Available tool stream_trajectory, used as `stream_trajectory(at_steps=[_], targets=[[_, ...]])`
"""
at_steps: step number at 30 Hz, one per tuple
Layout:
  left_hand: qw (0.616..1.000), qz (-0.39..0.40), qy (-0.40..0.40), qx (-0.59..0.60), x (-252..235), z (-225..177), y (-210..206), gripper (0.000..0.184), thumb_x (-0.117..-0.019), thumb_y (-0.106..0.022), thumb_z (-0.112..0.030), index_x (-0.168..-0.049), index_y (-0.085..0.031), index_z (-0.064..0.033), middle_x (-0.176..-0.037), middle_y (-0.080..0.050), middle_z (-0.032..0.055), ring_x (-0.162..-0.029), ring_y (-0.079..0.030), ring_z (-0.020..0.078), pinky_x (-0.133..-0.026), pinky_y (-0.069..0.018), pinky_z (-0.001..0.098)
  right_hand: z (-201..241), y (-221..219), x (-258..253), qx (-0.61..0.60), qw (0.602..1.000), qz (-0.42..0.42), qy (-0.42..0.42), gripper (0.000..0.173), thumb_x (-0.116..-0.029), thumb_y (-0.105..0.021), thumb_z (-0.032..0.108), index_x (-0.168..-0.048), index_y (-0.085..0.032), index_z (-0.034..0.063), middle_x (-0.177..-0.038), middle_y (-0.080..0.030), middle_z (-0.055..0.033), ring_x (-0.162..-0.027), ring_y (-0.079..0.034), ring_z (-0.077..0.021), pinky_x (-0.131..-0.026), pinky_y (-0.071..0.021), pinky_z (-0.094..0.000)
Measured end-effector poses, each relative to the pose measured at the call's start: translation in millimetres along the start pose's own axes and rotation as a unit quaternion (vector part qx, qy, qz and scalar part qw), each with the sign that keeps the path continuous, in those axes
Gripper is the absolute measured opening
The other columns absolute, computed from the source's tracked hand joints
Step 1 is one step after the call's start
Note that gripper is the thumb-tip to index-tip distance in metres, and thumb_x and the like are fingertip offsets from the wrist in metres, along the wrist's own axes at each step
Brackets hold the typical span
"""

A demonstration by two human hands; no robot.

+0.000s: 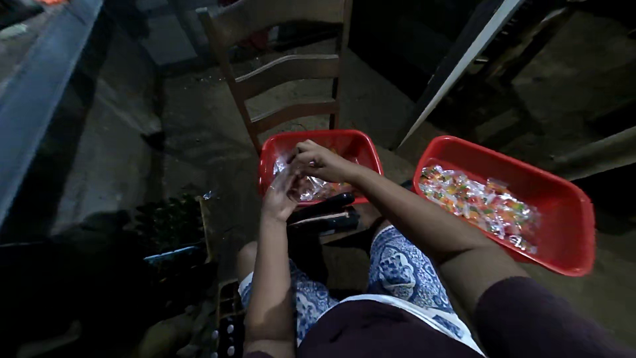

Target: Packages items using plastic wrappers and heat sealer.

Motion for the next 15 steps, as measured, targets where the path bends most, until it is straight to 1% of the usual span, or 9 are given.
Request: stream_trajectory(at_steps=[3,5,6,8,9,10,12,14,15], targets=[[0.998,-0.031,-0.045,0.012,-16,-13,27,0.026,-0.1111,-0.038,-0.016,-0.121,-0.061,-0.0124,-0.096,-0.071,0.0024,-0.070,-0.067,0.0059,-0.060,-0.0562,0.0181,-22,-12,-35,-0.039,0.999,0.027,-0.005,0.017,-0.0969,-0.066,0.004,-0.110,-0.075,-0.0021,-0.129,-0.064,-0.0197,-0.123,-0.056,-0.0316,-0.107,-0.0430,-0.0457],[0.996,-0.041,-0.071,0.023,-25,-16,48,0.025,-0.1092,-0.037,-0.008,-0.121,-0.059,-0.0116,-0.099,-0.070,0.0044,-0.073,-0.067,0.0082,-0.064,-0.0571,0.0204,-44,-24,-54,-0.077,0.995,0.008,-0.062,0.027,-0.0979,-0.063,0.000,-0.124,-0.065,-0.0058,-0.131,-0.060,-0.0219,-0.117,-0.061,-0.0265,-0.100,-0.0512,-0.0370],[0.994,-0.068,-0.083,0.027,-30,-17,57,0.021,-0.1091,-0.038,-0.007,-0.118,-0.056,-0.0117,-0.099,-0.068,0.0045,-0.074,-0.066,0.0089,-0.067,-0.0577,0.0213,-61,-33,-63,-0.075,0.990,0.002,-0.116,0.030,-0.0998,-0.060,0.001,-0.129,-0.061,-0.0053,-0.130,-0.060,-0.0218,-0.112,-0.064,-0.0258,-0.096,-0.0543,-0.0373],[0.983,-0.146,-0.105,0.037,-41,-17,73,0.012,-0.1086,-0.043,-0.007,-0.114,-0.053,-0.0120,-0.095,-0.066,0.0035,-0.077,-0.067,0.0104,-0.071,-0.0593,0.0246,-102,-60,-76,-0.005,0.970,0.036,-0.239,0.029,-0.0997,-0.060,0.005,-0.128,-0.060,-0.0041,-0.120,-0.066,-0.0235,-0.107,-0.067,-0.0334,-0.095,-0.0537,-0.0507],[0.977,-0.171,-0.116,0.043,-45,-16,80,0.011,-0.1089,-0.043,-0.009,-0.116,-0.050,-0.0118,-0.097,-0.064,0.0033,-0.081,-0.066,0.0116,-0.076,-0.0589,0.0272,-120,-79,-79,0.049,0.952,0.086,-0.289,0.029,-0.0985,-0.062,0.008,-0.125,-0.063,-0.0046,-0.118,-0.067,-0.0263,-0.110,-0.067,-0.0403,-0.097,-0.0513,-0.0599],[0.972,-0.198,-0.119,0.048,-49,-16,84,0.012,-0.1103,-0.041,-0.014,-0.118,-0.049,-0.0115,-0.099,-0.063,0.0031,-0.084,-0.066,0.0119,-0.078,-0.0585,0.0281,-133,-99,-79,0.091,0.929,0.151,-0.325,0.031,-0.0979,-0.064,0.011,-0.125,-0.064,-0.0058,-0.122,-0.066,-0.0297,-0.116,-0.063,-0.0462,-0.099,-0.0469,-0.0671],[0.962,-0.247,-0.100,0.055,-53,-17,87,0.036,-0.1128,-0.034,-0.035,-0.133,-0.048,-0.0087,-0.113,-0.060,0.0069,-0.094,-0.064,0.0148,-0.082,-0.0555,0.0306,-139,-134,-78,0.131,0.875,0.253,-0.392,0.042,-0.1002,-0.063,0.016,-0.136,-0.059,-0.0062,-0.138,-0.058,-0.0312,-0.132,-0.052,-0.0492,-0.107,-0.0387,-0.0699],[0.960,-0.267,-0.071,0.043,-56,-19,87,0.059,-0.1091,-0.026,-0.056,-0.143,-0.042,-0.0105,-0.128,-0.056,0.0087,-0.107,-0.061,0.0175,-0.088,-0.0531,0.0343,-140,-161,-74,0.121,0.844,0.239,-0.464,0.055,-0.1021,-0.060,0.020,-0.151,-0.045,-0.0001,-0.148,-0.049,-0.0296,-0.139,-0.046,-0.0474,-0.111,-0.0369,-0.0675],[0.962,-0.262,-0.069,0.031,-56,-20,88,0.063,-0.1082,-0.027,-0.059,-0.145,-0.042,-0.0104,-0.132,-0.055,0.0096,-0.112,-0.059,0.0192,-0.092,-0.0518,0.0375,-141,-171,-73,0.114,0.834,0.221,-0.493,0.061,-0.1018,-0.060,0.022,-0.156,-0.039,0.0021,-0.153,-0.044,-0.0289,-0.142,-0.042,-0.0470,-0.112,-0.0357,-0.0675]])
Point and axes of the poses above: each hand's wrist, its own x-axis away from the middle knuckle, its own y-axis out of the back of the hand, z = x × y, the point moved 3 cm from there along -x, towards the middle knuckle
